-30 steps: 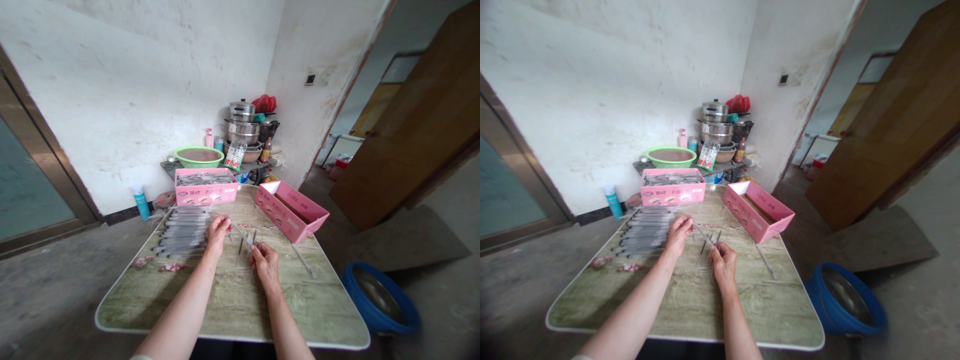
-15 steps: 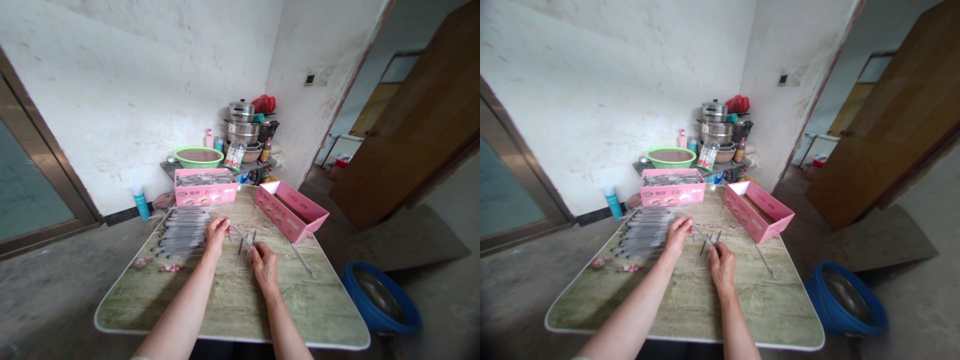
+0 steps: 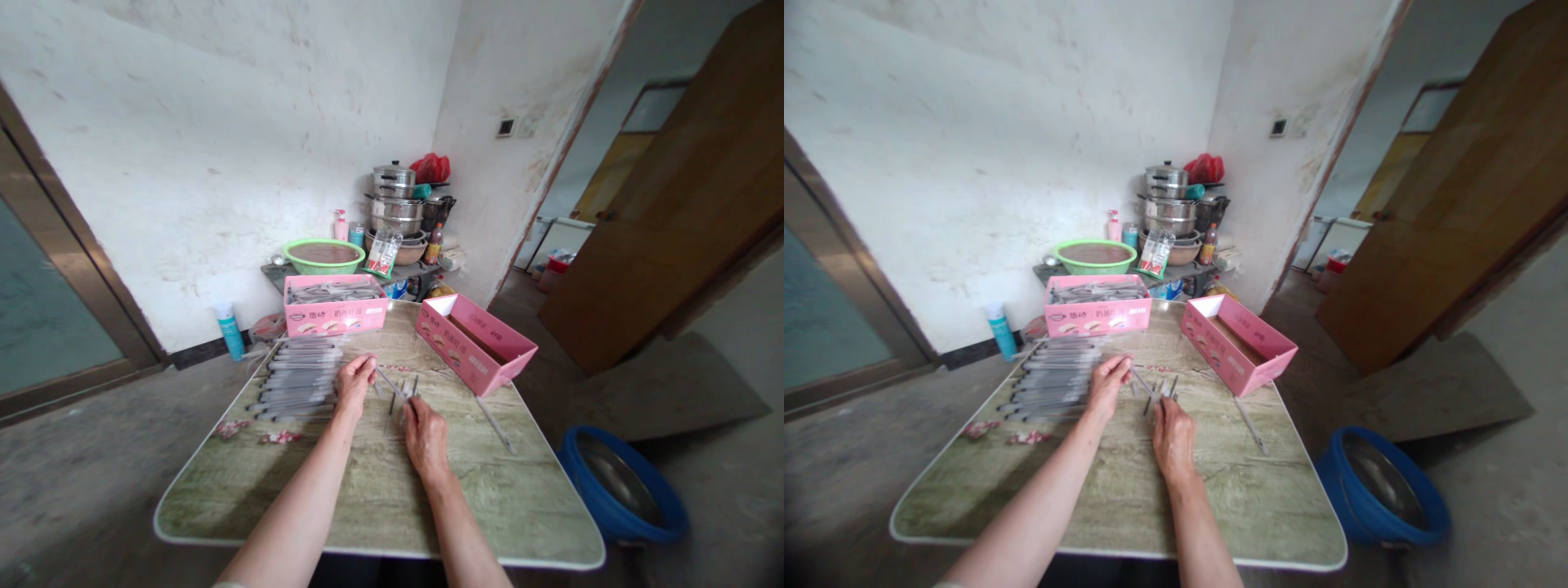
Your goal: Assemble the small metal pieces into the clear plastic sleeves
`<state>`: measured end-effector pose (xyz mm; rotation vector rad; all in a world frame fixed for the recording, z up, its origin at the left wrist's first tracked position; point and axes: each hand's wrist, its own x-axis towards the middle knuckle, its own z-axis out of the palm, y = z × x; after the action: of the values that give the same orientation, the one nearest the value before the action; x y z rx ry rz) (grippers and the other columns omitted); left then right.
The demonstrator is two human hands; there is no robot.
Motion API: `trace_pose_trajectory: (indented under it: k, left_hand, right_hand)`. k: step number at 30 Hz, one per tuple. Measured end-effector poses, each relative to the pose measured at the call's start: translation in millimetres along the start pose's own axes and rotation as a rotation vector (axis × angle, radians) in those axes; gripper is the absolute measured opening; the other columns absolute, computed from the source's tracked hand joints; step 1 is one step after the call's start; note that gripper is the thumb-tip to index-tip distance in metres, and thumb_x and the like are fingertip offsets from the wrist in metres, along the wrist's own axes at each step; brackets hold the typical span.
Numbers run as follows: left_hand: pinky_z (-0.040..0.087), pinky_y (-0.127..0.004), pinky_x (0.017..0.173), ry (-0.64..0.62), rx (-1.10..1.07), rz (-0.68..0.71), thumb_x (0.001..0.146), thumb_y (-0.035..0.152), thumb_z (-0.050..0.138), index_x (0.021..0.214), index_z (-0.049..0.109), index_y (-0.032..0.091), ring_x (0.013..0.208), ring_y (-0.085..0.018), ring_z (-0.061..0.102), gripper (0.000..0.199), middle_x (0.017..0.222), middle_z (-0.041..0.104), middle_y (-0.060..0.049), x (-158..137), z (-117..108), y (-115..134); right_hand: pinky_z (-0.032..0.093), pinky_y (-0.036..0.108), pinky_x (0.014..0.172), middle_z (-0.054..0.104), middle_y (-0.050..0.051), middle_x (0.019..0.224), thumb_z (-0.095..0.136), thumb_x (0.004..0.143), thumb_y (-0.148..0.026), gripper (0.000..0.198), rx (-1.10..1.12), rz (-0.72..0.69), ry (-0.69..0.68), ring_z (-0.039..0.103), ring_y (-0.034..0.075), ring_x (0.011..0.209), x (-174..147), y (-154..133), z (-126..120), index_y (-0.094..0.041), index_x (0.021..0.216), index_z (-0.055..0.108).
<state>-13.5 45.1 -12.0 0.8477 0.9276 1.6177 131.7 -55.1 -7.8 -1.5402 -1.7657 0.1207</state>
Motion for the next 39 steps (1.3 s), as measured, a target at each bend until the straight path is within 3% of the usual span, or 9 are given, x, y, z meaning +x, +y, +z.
trace_pose_trajectory:
  k: [6,12,17,20,24,28,33,39]
  left_hand:
    - [0.035,-0.019,0.047,0.036,-0.069,-0.042,0.054,0.042,0.083,0.09,0.074,0.011,0.052,-0.007,0.048,0.048,0.066,0.062,-0.001,-4.0,2.6,-2.8]
    - [0.035,-0.019,0.049,0.013,-0.111,-0.07,0.054,0.04,0.084,0.092,0.074,0.011,0.053,-0.007,0.048,0.049,0.066,0.06,-0.001,-7.4,6.0,0.9]
    - [0.034,-0.019,0.048,-0.006,-0.061,-0.028,0.059,0.041,0.082,0.093,0.073,0.011,0.053,-0.007,0.047,0.047,0.069,0.061,-0.001,-8.2,5.5,-1.8]
    - [0.034,-0.02,0.047,-0.008,0.003,0.025,0.063,0.044,0.079,0.095,0.073,0.011,0.052,-0.008,0.047,0.046,0.065,0.059,-0.001,-7.6,3.4,-4.2]
    - [0.039,-0.022,0.051,0.005,0.147,0.143,0.073,0.042,0.07,0.109,0.07,0.016,0.054,-0.013,0.052,0.045,0.064,0.061,-0.001,-5.4,-1.5,-4.3]
    - [0.044,-0.028,0.062,0.051,0.298,0.218,0.067,0.028,0.073,0.105,0.071,0.022,0.066,-0.019,0.059,0.038,0.074,0.068,-0.005,-5.3,-4.6,-0.3]
    - [0.043,-0.035,0.078,0.045,0.381,0.263,0.063,0.014,0.071,0.096,0.073,0.023,0.075,-0.025,0.06,0.035,0.076,0.068,-0.006,-11.7,-1.2,5.3]
    - [0.04,-0.031,0.076,-0.076,0.611,0.299,0.061,0.008,0.069,0.086,0.073,0.024,0.07,-0.022,0.056,0.03,0.072,0.063,-0.004,-16.0,-3.0,-2.1]
  right_hand:
    - [0.034,0.023,0.057,0.063,0.006,0.064,0.035,0.097,-0.037,0.041,0.135,0.035,0.028,0.056,0.016,0.057,-0.8,-3.8,1.0,-0.014,0.083,0.066]
    - [0.026,0.022,0.051,0.045,-0.003,0.05,0.043,0.092,-0.042,0.04,0.378,0.122,0.017,0.042,0.011,0.049,1.5,-3.1,-2.4,-0.017,0.063,0.056]
    - [0.024,0.02,0.048,0.039,-0.005,0.048,0.047,0.088,-0.041,0.038,0.519,0.216,-0.017,0.034,0.01,0.048,1.4,-1.6,0.6,-0.018,0.058,0.05]
    - [0.025,0.021,0.047,0.042,-0.004,0.048,0.047,0.088,-0.041,0.038,0.509,0.197,-0.017,0.036,0.01,0.047,1.5,-1.7,6.2,-0.018,0.058,0.051]
    - [0.028,0.022,0.049,0.05,-0.002,0.049,0.044,0.089,-0.04,0.039,0.376,0.178,0.035,0.045,0.012,0.049,3.6,4.0,4.9,-0.017,0.059,0.055]
    - [0.032,0.025,0.052,0.064,0.008,0.058,0.042,0.088,-0.036,0.037,0.063,0.35,0.127,0.058,0.019,0.055,7.1,16.1,-10.1,-0.016,0.067,0.065]
    - [0.033,0.027,0.053,0.071,0.016,0.073,0.043,0.088,-0.033,0.034,-0.304,0.505,0.011,0.067,0.024,0.068,8.6,18.6,-25.1,-0.017,0.074,0.07]
    - [0.034,0.028,0.054,0.072,0.014,0.076,0.043,0.089,-0.034,0.033,-0.459,0.537,-0.059,0.069,0.026,0.071,8.3,13.3,-27.6,-0.018,0.078,0.07]
